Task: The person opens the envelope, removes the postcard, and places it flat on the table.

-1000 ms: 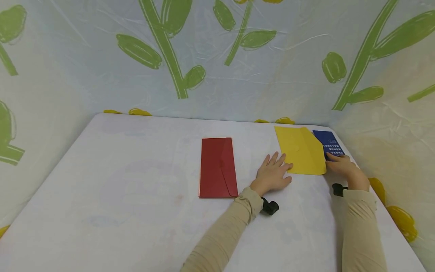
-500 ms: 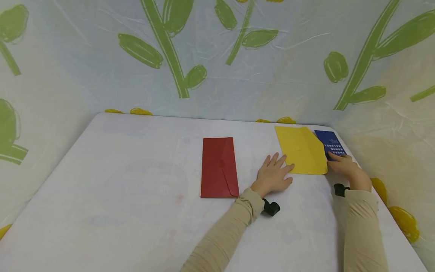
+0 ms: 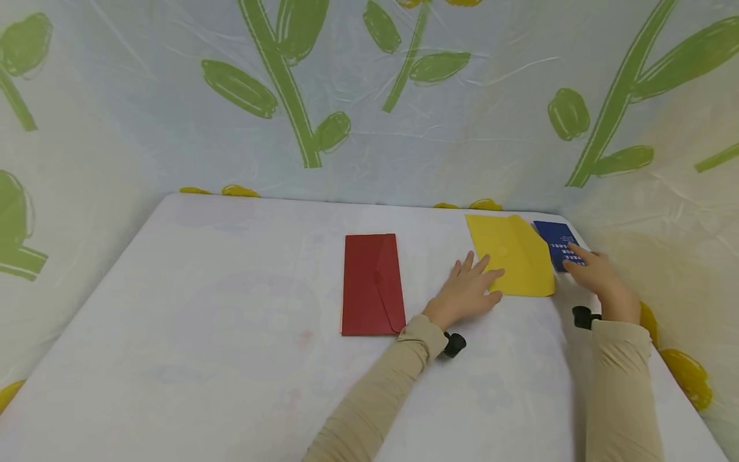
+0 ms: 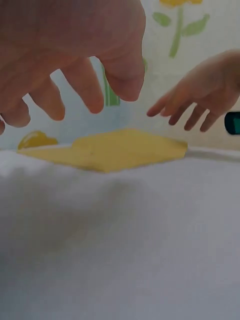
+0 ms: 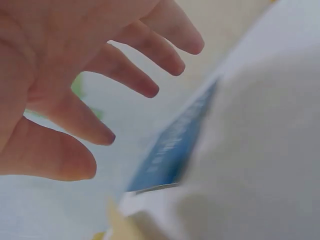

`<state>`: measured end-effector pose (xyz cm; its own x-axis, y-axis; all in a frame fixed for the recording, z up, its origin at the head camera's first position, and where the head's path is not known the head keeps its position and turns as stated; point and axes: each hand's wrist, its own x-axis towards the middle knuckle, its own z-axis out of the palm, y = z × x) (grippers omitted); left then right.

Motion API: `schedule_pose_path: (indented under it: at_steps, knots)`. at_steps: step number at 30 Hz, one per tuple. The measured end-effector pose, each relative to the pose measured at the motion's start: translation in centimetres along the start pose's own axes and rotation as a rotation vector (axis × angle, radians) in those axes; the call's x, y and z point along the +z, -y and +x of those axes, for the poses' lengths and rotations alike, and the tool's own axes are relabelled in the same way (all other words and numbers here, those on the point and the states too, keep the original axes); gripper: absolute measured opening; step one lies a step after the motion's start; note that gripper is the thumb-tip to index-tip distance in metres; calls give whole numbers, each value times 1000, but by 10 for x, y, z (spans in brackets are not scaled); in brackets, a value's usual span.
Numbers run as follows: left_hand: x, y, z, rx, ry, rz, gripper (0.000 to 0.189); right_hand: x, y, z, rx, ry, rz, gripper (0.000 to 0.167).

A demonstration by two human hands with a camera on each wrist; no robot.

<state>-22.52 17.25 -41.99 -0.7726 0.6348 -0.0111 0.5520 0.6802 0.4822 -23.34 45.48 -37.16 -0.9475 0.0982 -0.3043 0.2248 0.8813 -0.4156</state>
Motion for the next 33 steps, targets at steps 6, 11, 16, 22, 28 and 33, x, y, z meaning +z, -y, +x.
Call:
schedule_pose_path:
  at_steps: [6, 11, 16, 22, 28, 33]
  knots:
    - [-48, -8, -10, 27, 30, -4, 54, -11, 37, -19, -111, -196, 4, 67]
    - [-88, 7, -27, 26, 19, 84, 57, -12, 72, -41, -200, -342, 31, 66]
    - [-126, 30, -48, 21, -42, 199, 58, -9, 113, -63, -263, -467, 61, 68]
    - [-162, 59, -83, -11, -107, 330, 59, 16, 157, -74, -483, -690, 138, 64]
    - [-178, 91, -130, -49, -197, 414, 61, 52, 193, -74, -726, -756, 210, 63]
    - [-179, 114, -163, -89, -238, 456, 64, 80, 211, -72, -821, -681, 185, 63]
